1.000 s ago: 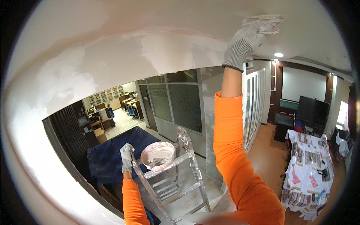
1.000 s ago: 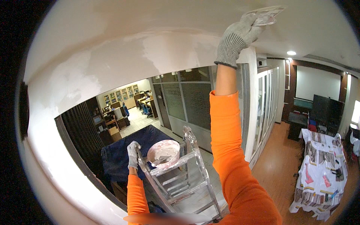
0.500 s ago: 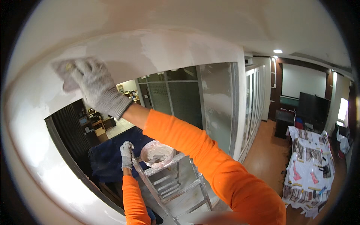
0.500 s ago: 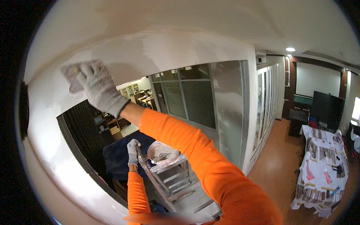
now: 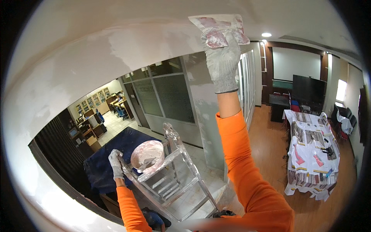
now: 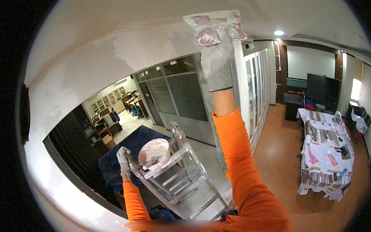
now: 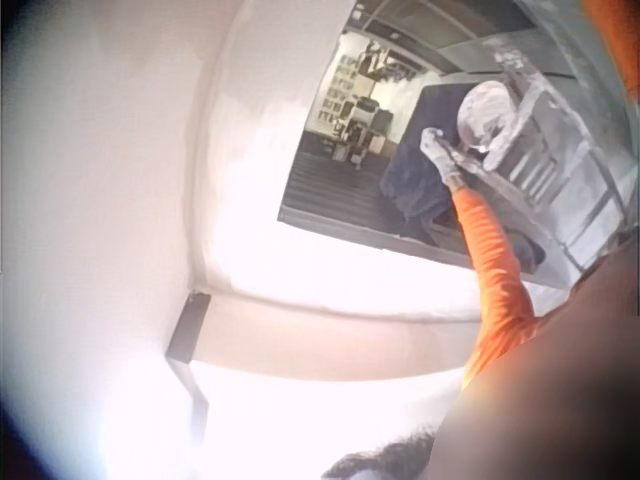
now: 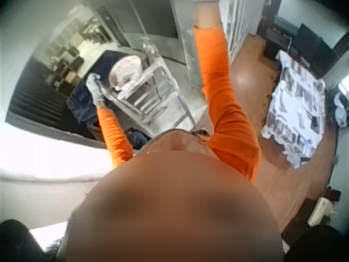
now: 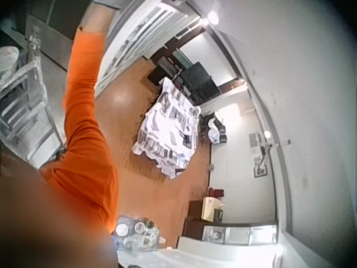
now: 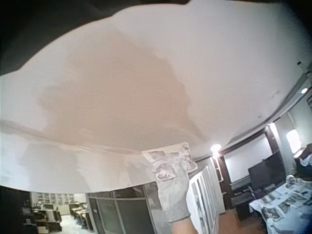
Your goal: The person stands on a ladder and applies plaster to the ceiling using a trowel and a hawk. They repeatedly scoop plaster from a bucket onto the hawk and spread it onto the ceiling surface.
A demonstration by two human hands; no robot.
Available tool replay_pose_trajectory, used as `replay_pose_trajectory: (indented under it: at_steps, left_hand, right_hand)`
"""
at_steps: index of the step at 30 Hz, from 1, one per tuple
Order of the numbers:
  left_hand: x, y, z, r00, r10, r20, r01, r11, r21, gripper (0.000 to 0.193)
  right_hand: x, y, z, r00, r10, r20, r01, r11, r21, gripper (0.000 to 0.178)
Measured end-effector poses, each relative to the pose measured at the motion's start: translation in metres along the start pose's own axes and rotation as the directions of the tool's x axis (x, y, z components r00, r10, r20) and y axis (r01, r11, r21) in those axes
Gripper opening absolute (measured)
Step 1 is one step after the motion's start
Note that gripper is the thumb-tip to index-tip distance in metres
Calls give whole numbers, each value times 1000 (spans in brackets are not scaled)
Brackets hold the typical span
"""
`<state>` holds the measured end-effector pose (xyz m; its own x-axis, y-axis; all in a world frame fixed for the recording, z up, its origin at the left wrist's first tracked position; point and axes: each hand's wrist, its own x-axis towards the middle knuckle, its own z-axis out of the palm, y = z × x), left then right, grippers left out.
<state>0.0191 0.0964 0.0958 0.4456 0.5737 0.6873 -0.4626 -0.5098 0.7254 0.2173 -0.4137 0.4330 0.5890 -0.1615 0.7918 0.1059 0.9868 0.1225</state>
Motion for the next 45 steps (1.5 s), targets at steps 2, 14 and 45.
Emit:
replay_pose_trajectory:
  at_steps: [2, 14, 45]
  left_hand:
    - [-3, 6, -5, 1000, 20, 3, -20, 1000, 19, 26]
    - [-9, 12, -33, 998, 55, 9, -56, 988, 143, 28]
    - [-39, 28, 7, 901, 403, 163, -433, 864, 257, 75]
  right_hand:
    - [8, -7, -13, 1000, -3, -8, 3, 1000, 0, 53]
    - [26, -50, -70, 713, -278, 644, 576, -292, -764, 52]
    - [216, -262, 12, 265, 869, 417, -42, -422, 906, 63]
